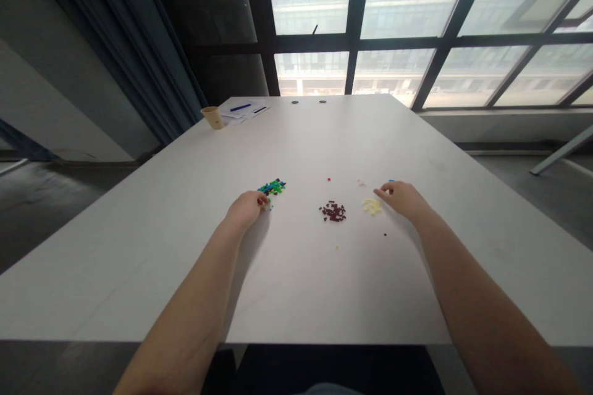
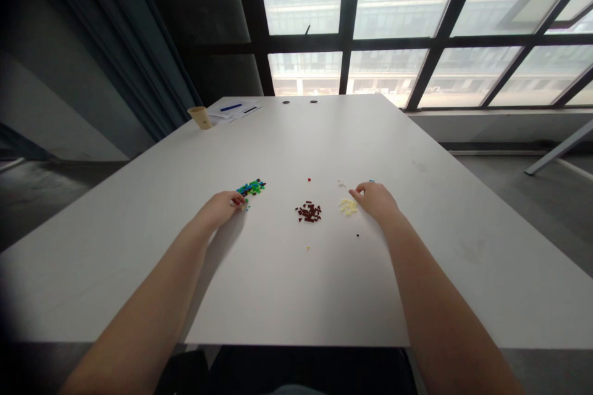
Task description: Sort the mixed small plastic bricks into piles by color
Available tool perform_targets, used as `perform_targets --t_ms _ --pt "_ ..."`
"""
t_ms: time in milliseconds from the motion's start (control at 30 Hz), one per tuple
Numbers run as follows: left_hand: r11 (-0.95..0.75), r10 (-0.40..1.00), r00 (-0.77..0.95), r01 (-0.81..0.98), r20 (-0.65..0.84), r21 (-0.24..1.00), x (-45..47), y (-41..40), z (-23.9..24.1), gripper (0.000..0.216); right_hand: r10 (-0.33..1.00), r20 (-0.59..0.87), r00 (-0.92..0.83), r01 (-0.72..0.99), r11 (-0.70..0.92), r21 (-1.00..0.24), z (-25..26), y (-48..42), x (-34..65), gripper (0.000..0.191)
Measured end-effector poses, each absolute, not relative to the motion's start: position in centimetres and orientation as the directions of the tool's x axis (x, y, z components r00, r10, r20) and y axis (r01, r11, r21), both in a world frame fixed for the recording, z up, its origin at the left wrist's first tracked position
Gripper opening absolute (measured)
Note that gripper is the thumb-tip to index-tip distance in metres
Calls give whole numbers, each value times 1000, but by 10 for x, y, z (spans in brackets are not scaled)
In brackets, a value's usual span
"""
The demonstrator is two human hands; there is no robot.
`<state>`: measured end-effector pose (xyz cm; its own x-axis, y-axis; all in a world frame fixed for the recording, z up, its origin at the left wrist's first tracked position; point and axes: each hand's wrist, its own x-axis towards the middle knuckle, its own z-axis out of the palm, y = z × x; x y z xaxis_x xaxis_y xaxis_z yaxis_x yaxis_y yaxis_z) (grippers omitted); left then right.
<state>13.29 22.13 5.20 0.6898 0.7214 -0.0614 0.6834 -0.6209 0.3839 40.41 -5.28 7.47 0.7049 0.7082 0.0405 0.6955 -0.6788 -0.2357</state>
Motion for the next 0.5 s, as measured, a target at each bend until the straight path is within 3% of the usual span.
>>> perform_targets --t_ms 400,500 --pt "-666 702 710 633 46 396 136 221 52 20 713 62 699 705 -671 -231 77 -53 402 34" --pt "-654 713 701 663 4 363 136 221 52 18 706 55 706 694 -675 -251 79 -53 400 35"
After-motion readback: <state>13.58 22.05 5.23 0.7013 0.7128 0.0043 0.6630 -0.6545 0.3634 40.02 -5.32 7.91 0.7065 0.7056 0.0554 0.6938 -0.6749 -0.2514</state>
